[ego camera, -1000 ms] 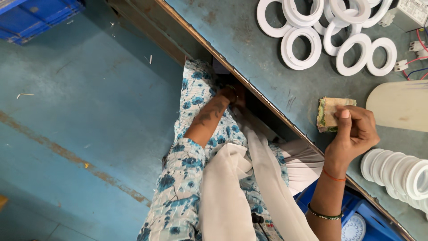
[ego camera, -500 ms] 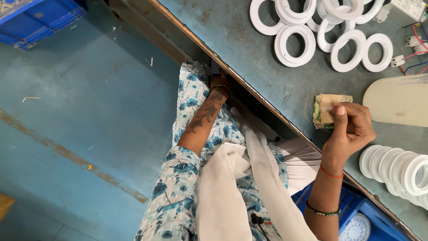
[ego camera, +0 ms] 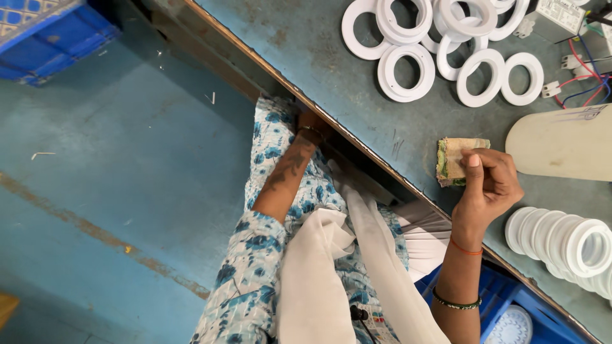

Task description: The person sits at a factory workbench and wipes white plastic trim rings one at a time with a small sponge pad, rubbing the ring surfaces and setting each ring back on the table among a pile of similar rings. A plastic bottle and boxes of rings sit on the bench.

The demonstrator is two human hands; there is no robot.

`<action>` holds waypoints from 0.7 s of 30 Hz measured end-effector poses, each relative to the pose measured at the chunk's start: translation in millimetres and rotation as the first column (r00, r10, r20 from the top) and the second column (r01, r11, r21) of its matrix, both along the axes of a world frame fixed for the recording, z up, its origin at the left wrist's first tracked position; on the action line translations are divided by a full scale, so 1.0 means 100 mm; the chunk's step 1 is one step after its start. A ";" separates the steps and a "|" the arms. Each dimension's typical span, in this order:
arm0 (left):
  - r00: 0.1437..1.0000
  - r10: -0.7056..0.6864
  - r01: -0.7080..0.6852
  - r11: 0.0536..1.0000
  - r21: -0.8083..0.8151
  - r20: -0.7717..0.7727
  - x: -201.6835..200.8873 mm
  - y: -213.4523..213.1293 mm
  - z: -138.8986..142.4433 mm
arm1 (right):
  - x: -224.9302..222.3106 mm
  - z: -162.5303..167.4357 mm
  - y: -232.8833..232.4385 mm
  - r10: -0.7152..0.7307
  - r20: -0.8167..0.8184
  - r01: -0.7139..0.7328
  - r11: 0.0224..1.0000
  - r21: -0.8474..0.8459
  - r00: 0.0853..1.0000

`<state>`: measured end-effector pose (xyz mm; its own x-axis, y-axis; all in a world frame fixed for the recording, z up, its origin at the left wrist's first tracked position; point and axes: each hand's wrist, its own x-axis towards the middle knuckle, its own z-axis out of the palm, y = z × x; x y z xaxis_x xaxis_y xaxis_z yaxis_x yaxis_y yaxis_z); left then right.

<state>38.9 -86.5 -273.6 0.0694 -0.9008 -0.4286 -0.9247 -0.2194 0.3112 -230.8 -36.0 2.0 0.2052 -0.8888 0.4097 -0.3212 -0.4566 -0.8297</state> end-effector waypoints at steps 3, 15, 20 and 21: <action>0.988 -0.151 0.151 0.988 0.008 -0.033 -0.19 0.13 0.00 | 0.01 0.00 0.00 -0.015 0.027 0.015 1.000 -0.012 1.000; 0.638 -0.343 0.333 0.930 -0.154 -0.690 -0.02 1.44 2.27 | -0.02 0.27 -0.06 -0.333 -0.455 0.151 0.908 -0.391 0.826; 0.551 -0.273 -0.207 0.871 -0.446 -0.789 0.13 1.04 3.01 | -0.05 0.25 -0.17 -0.302 -0.471 0.176 0.940 -0.292 0.829; 0.657 -0.161 -0.375 0.778 -0.505 -0.737 0.09 0.94 3.07 | -0.07 0.24 -0.18 -0.295 -0.462 0.174 0.942 -0.285 0.836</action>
